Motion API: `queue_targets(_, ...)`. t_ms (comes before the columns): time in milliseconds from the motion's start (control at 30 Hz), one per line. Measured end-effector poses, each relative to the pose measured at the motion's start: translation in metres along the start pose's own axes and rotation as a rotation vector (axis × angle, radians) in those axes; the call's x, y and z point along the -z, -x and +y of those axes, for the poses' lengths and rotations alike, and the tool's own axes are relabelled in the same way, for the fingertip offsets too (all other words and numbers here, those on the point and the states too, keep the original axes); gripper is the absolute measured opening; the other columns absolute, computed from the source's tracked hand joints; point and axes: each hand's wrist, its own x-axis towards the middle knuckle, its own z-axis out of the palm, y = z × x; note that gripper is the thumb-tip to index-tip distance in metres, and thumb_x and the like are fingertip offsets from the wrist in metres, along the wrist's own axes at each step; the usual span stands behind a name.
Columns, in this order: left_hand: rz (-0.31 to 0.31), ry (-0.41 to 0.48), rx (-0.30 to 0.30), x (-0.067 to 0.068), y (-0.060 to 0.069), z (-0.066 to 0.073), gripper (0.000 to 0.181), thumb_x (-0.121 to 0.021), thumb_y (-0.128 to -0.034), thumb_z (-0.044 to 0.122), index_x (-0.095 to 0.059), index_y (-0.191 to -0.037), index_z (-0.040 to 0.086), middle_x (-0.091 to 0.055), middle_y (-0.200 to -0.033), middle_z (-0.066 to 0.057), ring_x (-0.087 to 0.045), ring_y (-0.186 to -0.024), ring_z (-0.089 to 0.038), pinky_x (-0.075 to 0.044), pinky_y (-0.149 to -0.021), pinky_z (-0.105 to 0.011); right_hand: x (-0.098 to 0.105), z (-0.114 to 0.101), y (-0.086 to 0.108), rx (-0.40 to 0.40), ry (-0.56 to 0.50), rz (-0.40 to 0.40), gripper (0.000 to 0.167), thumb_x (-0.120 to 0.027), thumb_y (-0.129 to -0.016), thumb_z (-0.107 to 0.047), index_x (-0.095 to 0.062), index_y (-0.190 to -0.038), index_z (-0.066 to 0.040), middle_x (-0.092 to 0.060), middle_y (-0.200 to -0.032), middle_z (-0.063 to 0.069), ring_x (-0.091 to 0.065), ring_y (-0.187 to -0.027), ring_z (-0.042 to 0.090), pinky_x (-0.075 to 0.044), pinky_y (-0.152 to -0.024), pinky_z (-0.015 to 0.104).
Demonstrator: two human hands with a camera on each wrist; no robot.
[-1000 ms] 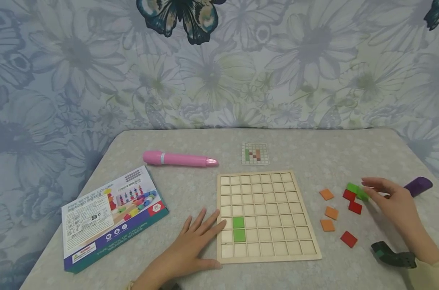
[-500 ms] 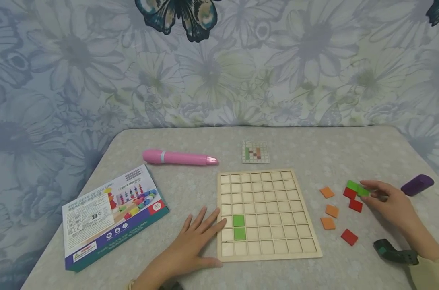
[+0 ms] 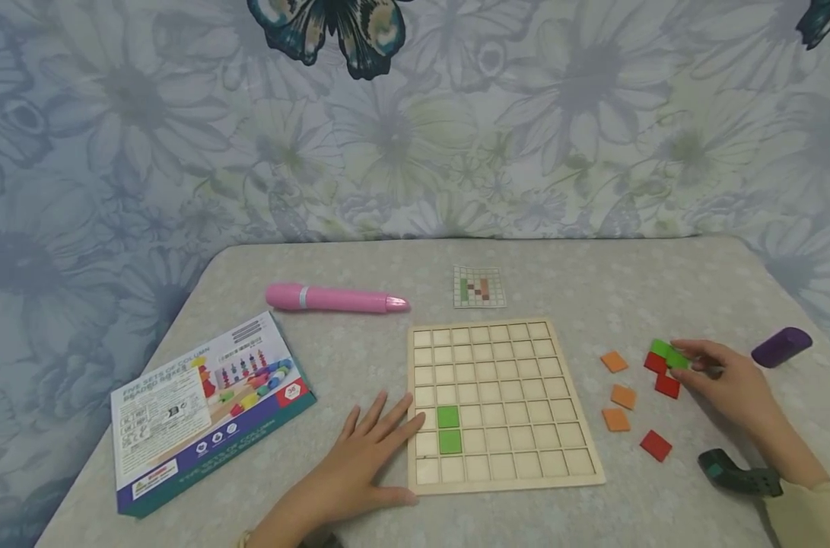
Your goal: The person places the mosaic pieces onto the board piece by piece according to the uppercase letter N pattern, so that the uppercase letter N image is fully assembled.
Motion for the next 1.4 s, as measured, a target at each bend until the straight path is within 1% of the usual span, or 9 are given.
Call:
queue_targets(167,0.011,-0.004,-0.022,0.0,-0.001,0.001,0.089,-0.057,-0.0787,0.065,-0.023,-0.15,0.025,-0.006,-0.156,0.001,0.005,-0.139,-0.029,-0.001,-0.104,-0.059,0.0,0.001,0.002,-0.017,0.009,0.007,0.045,-0.073,-0.081,-0.011,-0.057,-0.12,0.004,-0.059,-0.102,0.024,-0.053,-0.085,0.032,-0.039,-0.066,0.037)
queue_targets(467,0.007,0.009,0.0,0.0,0.002,0.001,0.089,-0.056,-0.0779,0.066,-0.024,-0.15,0.026,-0.007,-0.156,0.001,0.005,-0.139,-0.03,-0.001,-0.104,-0.059,-0.003,-0.001,0.0,-0.03,-0.014,-0.009,0.045,-0.072,-0.083,-0.015,-0.056,-0.121,0.004,-0.059,-0.099,0.021,-0.051,-0.081,0.024,-0.038,-0.065,0.033)
queue_targets(667,0.0,0.02,0.003,-0.002,0.003,0.0,0.089,-0.054,-0.0778,0.068,-0.023,-0.15,0.027,-0.006,-0.156,0.002,0.006,-0.139,-0.03,-0.001,-0.103,-0.06,-0.004,0.0,0.001,-0.04,-0.015,-0.011,0.046,-0.072,-0.083,-0.016,-0.056,-0.122,0.004,-0.059,-0.099,0.021,-0.052,-0.082,0.024,-0.038,-0.065,0.034)
queue_targets(900,0.0,0.001,0.004,-0.001,0.003,-0.001,0.089,-0.053,-0.0781,0.069,-0.022,-0.15,0.028,-0.005,-0.156,0.003,0.006,-0.139,-0.029,-0.001,-0.103,-0.059,0.001,-0.004,0.002,-0.006,-0.027,0.05,0.044,-0.074,-0.082,-0.015,-0.059,-0.119,0.002,-0.06,-0.096,0.019,-0.041,-0.073,-0.007,-0.036,-0.059,0.021)
queue_targets(1067,0.013,-0.007,-0.017,-0.003,0.001,-0.002,0.089,-0.054,-0.0785,0.068,-0.022,-0.15,0.027,-0.005,-0.156,0.002,0.006,-0.139,-0.029,-0.002,-0.103,-0.059,0.011,-0.02,-0.001,0.042,0.002,0.124,0.041,-0.075,-0.079,-0.009,-0.061,-0.116,0.002,-0.062,-0.091,0.02,-0.039,-0.072,-0.009,-0.035,-0.057,0.018)
queue_targets(1167,0.009,-0.003,-0.015,-0.004,0.0,-0.002,0.089,-0.054,-0.0783,0.068,-0.021,-0.15,0.027,-0.005,-0.156,0.002,0.007,-0.139,-0.029,-0.002,-0.103,-0.06,0.017,-0.035,-0.004,0.048,-0.011,0.126,0.04,-0.074,-0.081,-0.011,-0.062,-0.117,0.001,-0.061,-0.094,0.019,-0.042,-0.076,-0.001,-0.035,-0.059,0.021)
queue_targets(1200,0.006,-0.004,-0.01,-0.004,0.0,-0.002,0.089,-0.053,-0.0781,0.069,-0.021,-0.15,0.027,-0.005,-0.156,0.003,0.007,-0.139,-0.029,-0.002,-0.103,-0.06,0.017,-0.039,-0.005,0.053,-0.011,0.13,0.04,-0.074,-0.081,-0.014,-0.062,-0.118,-0.004,-0.061,-0.096,0.015,-0.042,-0.076,0.001,-0.036,-0.058,0.023)
queue_targets(1267,0.003,0.0,-0.005,-0.004,0.0,-0.002,0.089,-0.053,-0.0782,0.068,-0.021,-0.15,0.028,-0.005,-0.156,0.003,0.007,-0.139,-0.029,-0.002,-0.103,-0.06,0.019,-0.053,-0.006,0.061,-0.052,0.115,0.039,-0.073,-0.082,-0.016,-0.063,-0.119,-0.006,-0.06,-0.099,0.013,-0.043,-0.079,0.008,-0.036,-0.058,0.024)
queue_targets(1400,-0.002,0.001,-0.002,-0.002,0.001,-0.002,0.089,-0.055,-0.0785,0.067,-0.021,-0.15,0.027,-0.005,-0.156,0.002,0.007,-0.139,-0.028,-0.001,-0.103,-0.06,0.018,-0.086,-0.008,0.165,-0.143,0.141,0.037,-0.074,-0.081,-0.012,-0.066,-0.117,-0.01,-0.06,-0.098,-0.001,-0.045,-0.08,0.005,-0.036,-0.059,0.021)
